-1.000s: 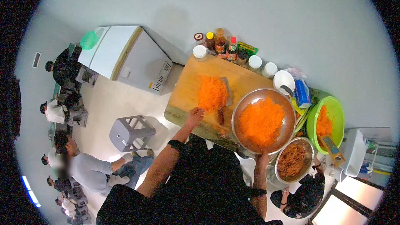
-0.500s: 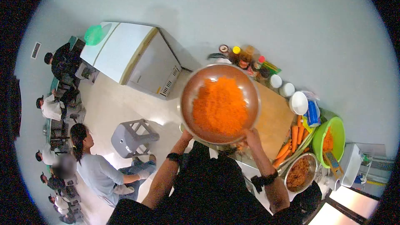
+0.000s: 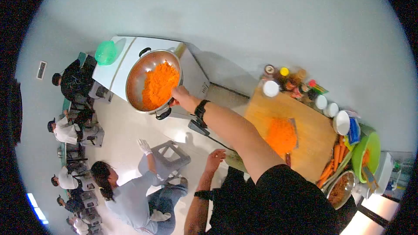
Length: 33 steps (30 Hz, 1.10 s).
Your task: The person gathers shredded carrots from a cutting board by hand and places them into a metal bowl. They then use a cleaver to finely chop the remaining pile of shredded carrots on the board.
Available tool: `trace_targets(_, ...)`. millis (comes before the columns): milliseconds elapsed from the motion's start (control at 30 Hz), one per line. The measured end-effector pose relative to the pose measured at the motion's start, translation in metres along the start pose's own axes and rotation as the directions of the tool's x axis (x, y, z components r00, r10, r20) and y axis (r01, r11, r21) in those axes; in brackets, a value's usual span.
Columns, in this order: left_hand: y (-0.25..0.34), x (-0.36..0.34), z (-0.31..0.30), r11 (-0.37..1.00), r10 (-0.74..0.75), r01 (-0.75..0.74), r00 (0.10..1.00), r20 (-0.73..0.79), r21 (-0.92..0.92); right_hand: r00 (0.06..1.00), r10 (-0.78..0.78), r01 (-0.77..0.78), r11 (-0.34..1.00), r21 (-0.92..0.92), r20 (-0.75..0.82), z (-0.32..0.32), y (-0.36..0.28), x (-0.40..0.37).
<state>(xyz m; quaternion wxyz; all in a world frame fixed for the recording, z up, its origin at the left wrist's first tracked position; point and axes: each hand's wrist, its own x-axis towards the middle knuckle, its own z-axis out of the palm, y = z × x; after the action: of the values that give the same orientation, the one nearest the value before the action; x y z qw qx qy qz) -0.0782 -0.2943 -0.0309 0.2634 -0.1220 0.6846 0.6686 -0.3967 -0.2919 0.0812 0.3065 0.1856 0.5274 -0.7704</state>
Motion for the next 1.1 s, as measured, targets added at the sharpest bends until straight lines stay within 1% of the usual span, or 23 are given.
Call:
trace_targets(100,0.002,-0.004,-0.011,0.995,-0.089,0.092,0.993,-0.082,0.034,0.988,-0.048,0.029,0.992,0.126,0.148,0.029,-0.018,0.043)
trace_targets(133,-0.001,-0.003,-0.014,0.992,-0.121,0.124,0.989,-0.087,0.033,0.992,-0.035,0.002,0.964,0.265,0.119,0.042,-0.03,0.037)
trace_targets(167,-0.007,-0.002,-0.016,0.99,-0.137,0.14,0.987,-0.085,0.028,0.993,-0.02,-0.011,0.964,0.267,0.114,0.047,-0.035,0.025)
trace_targets(233,-0.02,0.005,-0.02,0.991,0.048,-0.048,0.999,-0.004,-0.123,0.982,-0.102,0.079,0.987,0.142,0.161,0.044,-0.025,0.022)
trace_targets(267,-0.019,0.01,-0.018,0.997,0.02,-0.019,1.0,-0.014,0.076,0.993,-0.09,0.085,0.994,0.075,0.075,0.036,-0.002,0.03)
trace_targets(300,-0.001,0.01,-0.007,0.996,-0.069,0.071,0.996,-0.05,0.053,0.977,-0.108,0.116,0.992,-0.038,0.184,0.008,0.031,0.039)
trace_targets(333,-0.026,0.026,-0.008,0.994,-0.074,0.075,0.997,-0.008,0.082,0.951,-0.112,0.161,0.975,-0.153,0.288,-0.022,0.053,0.034)
trace_targets(367,-0.054,0.039,-0.01,0.99,-0.085,0.081,0.996,0.035,0.114,0.964,-0.144,0.181,0.971,-0.156,0.225,-0.051,0.065,-0.002)
trace_targets(467,-0.013,0.046,0.019,0.988,-0.069,0.051,0.99,0.119,0.145,0.979,-0.2,0.183,0.952,-0.245,-0.046,-0.141,0.084,-0.147)
trace_targets(500,-0.031,0.058,0.019,0.955,0.128,-0.175,0.971,0.201,0.237,0.983,-0.154,0.13,0.969,-0.209,-0.105,-0.177,0.107,-0.179)
trace_targets(533,-0.048,0.069,0.025,0.962,0.141,-0.187,0.964,0.226,0.199,0.957,-0.256,0.229,0.956,-0.184,-0.138,-0.218,0.143,-0.203)
trace_targets(567,-0.055,0.078,0.034,0.968,0.152,-0.195,0.957,0.247,0.16,0.925,-0.253,0.167,0.941,-0.294,-0.284,-0.247,0.155,-0.248)
trace_targets(600,-0.051,0.083,0.039,0.951,0.118,-0.192,0.949,0.291,0.242,0.899,-0.143,0.091,0.986,-0.142,-0.415,-0.267,0.161,-0.293)
trace_targets(633,-0.045,0.083,0.049,0.93,0.076,-0.183,0.944,0.321,0.319,0.881,-0.205,0.183,0.979,-0.092,-0.426,-0.309,0.202,-0.324)
trace_targets(700,-0.023,0.084,0.076,0.837,0.058,-0.238,0.934,0.352,0.493,0.801,-0.152,0.028,0.976,-0.218,-0.579,-0.368,0.246,-0.382)
trace_targets(733,-0.015,0.085,0.085,0.841,0.056,-0.225,0.941,0.334,0.493,0.725,-0.277,-0.002,0.915,-0.404,-0.631,-0.386,0.266,-0.402)
trace_targets(767,-0.01,0.083,0.095,0.836,0.018,-0.21,0.934,0.357,0.508,0.642,-0.411,-0.051,0.819,-0.571,-0.648,-0.397,0.285,-0.418)
trace_targets(867,-0.055,0.099,0.107,0.842,0.0,-0.213,0.919,0.394,0.496,0.569,-0.482,-0.169,0.724,-0.668,-0.666,-0.406,0.314,-0.413)
trace_targets(900,-0.069,0.108,0.11,0.853,0.01,-0.224,0.91,0.414,0.471,0.596,-0.441,-0.221,0.713,-0.665,-0.671,-0.397,0.304,-0.407)
trace_targets(933,-0.059,0.107,0.114,0.851,0.029,-0.233,0.916,0.4,0.471,0.608,-0.527,-0.219,0.608,-0.763,-0.594,-0.387,0.291,-0.398)
trace_targets(967,-0.043,0.098,0.116,0.875,-0.058,-0.141,0.919,0.391,0.463,0.619,-0.6,-0.214,0.492,-0.844,-0.507,-0.381,0.281,-0.391)
trace_targets(1033,-0.048,0.094,0.113,0.887,-0.137,-0.05,0.921,0.365,0.458,0.599,-0.618,-0.244,0.464,-0.851,-0.509,-0.378,0.275,-0.378)
trace_targets(1100,-0.058,0.095,0.106,0.978,-0.081,-0.006,0.91,0.407,0.207,0.568,-0.636,-0.275,0.451,-0.849,-0.522,-0.376,0.268,-0.37)
